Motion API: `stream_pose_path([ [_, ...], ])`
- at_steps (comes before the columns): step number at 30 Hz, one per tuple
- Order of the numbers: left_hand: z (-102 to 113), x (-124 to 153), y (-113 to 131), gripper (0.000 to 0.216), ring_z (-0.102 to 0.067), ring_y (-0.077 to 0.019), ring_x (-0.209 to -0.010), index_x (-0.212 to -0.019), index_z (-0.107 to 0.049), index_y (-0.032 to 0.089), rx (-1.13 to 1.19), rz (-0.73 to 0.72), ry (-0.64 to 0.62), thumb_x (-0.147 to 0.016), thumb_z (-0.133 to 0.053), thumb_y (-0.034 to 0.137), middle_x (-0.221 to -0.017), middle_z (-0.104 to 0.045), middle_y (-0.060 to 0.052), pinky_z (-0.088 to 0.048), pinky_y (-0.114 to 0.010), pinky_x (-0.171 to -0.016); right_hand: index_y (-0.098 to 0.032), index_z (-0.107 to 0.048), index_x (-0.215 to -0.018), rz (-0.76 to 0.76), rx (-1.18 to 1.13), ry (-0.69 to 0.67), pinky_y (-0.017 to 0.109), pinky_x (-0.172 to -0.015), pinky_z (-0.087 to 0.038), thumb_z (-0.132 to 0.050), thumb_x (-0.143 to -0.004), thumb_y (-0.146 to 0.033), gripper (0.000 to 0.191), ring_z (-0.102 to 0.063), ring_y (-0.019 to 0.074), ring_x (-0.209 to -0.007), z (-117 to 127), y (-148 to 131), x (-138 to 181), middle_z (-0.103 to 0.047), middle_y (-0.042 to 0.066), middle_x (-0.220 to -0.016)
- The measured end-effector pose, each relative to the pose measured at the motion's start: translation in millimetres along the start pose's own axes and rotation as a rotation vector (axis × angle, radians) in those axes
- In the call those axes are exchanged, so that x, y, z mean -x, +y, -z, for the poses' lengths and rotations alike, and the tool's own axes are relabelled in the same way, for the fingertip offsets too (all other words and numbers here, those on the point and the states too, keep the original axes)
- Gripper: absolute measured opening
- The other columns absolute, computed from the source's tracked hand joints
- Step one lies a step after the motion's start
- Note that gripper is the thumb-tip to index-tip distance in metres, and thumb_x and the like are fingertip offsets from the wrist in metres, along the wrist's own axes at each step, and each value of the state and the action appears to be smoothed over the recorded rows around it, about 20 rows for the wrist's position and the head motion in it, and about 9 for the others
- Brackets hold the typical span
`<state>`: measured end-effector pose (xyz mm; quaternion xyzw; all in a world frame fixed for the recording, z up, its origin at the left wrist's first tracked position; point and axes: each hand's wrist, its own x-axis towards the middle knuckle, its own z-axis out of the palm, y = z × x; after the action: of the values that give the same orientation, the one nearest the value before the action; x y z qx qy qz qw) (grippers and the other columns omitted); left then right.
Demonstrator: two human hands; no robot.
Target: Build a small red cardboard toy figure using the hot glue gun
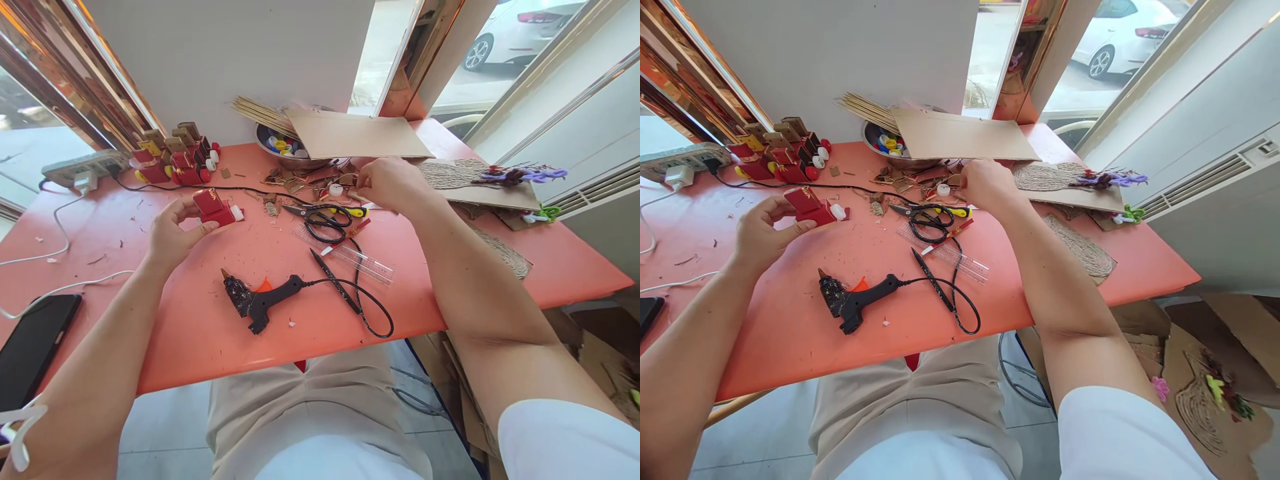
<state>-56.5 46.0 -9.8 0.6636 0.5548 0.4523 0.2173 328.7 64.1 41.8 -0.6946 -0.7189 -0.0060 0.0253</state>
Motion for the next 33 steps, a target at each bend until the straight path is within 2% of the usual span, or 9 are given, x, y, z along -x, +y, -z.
stream_pose_path([
  [4,6,0,2,0.045,-0.078,-0.0287,-0.094,-0.096,-0.075,0.026,-0.008,-0.002,0.057,-0.056,-0.086,0.043,-0.098,-0.085,-0.002,-0.066,-0.052,-0.099,-0.024,-0.083,-0.096,0.008,0.020,-0.102,0.036,-0.073,-0.052,-0.069,-0.080,-0.019,0.021,-0.073,0.0298,-0.085,3,8,0,-0.077,0.011,-0.086],
  [7,11,-1,8,0.044,-0.076,-0.0279,-0.091,-0.091,-0.073,0.026,0.013,0.001,0.148,-0.051,-0.087,0.040,-0.095,-0.084,-0.001,-0.067,-0.051,-0.095,-0.021,-0.083,-0.099,-0.054,0.047,-0.049,0.041,-0.077,-0.055,-0.068,-0.083,-0.024,0.021,-0.072,0.0347,-0.094,2,20,-5,-0.077,0.016,-0.094],
  [11,11,-1,15,0.042,-0.074,-0.0283,-0.087,-0.085,-0.071,0.027,0.008,0.026,0.291,-0.047,-0.084,0.042,-0.089,-0.082,-0.001,-0.066,-0.056,-0.098,-0.021,-0.083,-0.096,-0.043,0.006,-0.017,0.046,-0.079,-0.057,-0.068,-0.084,-0.029,0.020,-0.070,0.0377,-0.097,-7,39,-15,-0.076,0.020,-0.098],
  [14,8,1,16,0.043,-0.075,-0.0290,-0.087,-0.085,-0.071,0.027,-0.015,0.045,0.297,-0.046,-0.083,0.041,-0.086,-0.081,0.000,-0.065,-0.057,-0.098,-0.021,-0.083,-0.098,-0.057,0.002,-0.019,0.045,-0.078,-0.057,-0.068,-0.083,-0.027,0.022,-0.070,0.0376,-0.097,-8,43,-17,-0.076,0.021,-0.100],
  [17,6,2,13,0.045,-0.075,-0.0286,-0.087,-0.089,-0.071,0.027,-0.017,0.042,0.221,-0.048,-0.084,0.041,-0.088,-0.081,-0.001,-0.066,-0.055,-0.096,-0.020,-0.084,-0.104,-0.072,0.000,-0.035,0.041,-0.078,-0.055,-0.064,-0.084,-0.021,0.028,-0.071,0.0339,-0.094,-4,32,-13,-0.079,0.018,-0.101],
  [21,3,3,9,0.045,-0.077,-0.0281,-0.090,-0.092,-0.069,0.027,-0.023,0.015,0.136,-0.053,-0.085,0.042,-0.096,-0.084,-0.003,-0.066,-0.051,-0.092,-0.019,-0.084,-0.111,0.093,-0.091,-0.137,0.032,-0.077,-0.052,-0.063,-0.087,-0.019,0.032,-0.072,0.0245,-0.084,-1,2,-6,-0.081,0.008,-0.096],
  [25,2,2,7,0.049,-0.077,-0.0272,-0.090,-0.092,-0.070,0.026,0.002,0.026,0.160,-0.049,-0.083,0.043,-0.097,-0.084,-0.005,-0.066,-0.050,-0.093,-0.018,-0.081,-0.122,0.149,-0.059,-0.115,0.034,-0.081,-0.051,-0.063,-0.095,-0.027,0.034,-0.075,0.0299,-0.100,-1,-24,1,-0.083,0.013,-0.109],
  [27,2,2,8,0.049,-0.077,-0.0266,-0.089,-0.091,-0.069,0.026,0.024,0.040,0.179,-0.048,-0.083,0.044,-0.095,-0.084,-0.005,-0.065,-0.050,-0.095,-0.019,-0.080,-0.124,0.175,0.003,-0.163,0.035,-0.082,-0.051,-0.065,-0.096,-0.030,0.033,-0.075,0.0327,-0.105,0,-33,6,-0.083,0.015,-0.112],
  [33,-2,3,15,0.047,-0.076,-0.0269,-0.086,-0.084,-0.068,0.026,0.084,0.055,0.213,-0.044,-0.080,0.045,-0.090,-0.083,-0.005,-0.064,-0.050,-0.094,-0.016,-0.083,-0.111,0.200,0.142,-0.225,0.036,-0.076,-0.051,-0.066,-0.090,-0.021,0.028,-0.077,0.0357,-0.102,2,-37,12,-0.083,0.019,-0.111],
])
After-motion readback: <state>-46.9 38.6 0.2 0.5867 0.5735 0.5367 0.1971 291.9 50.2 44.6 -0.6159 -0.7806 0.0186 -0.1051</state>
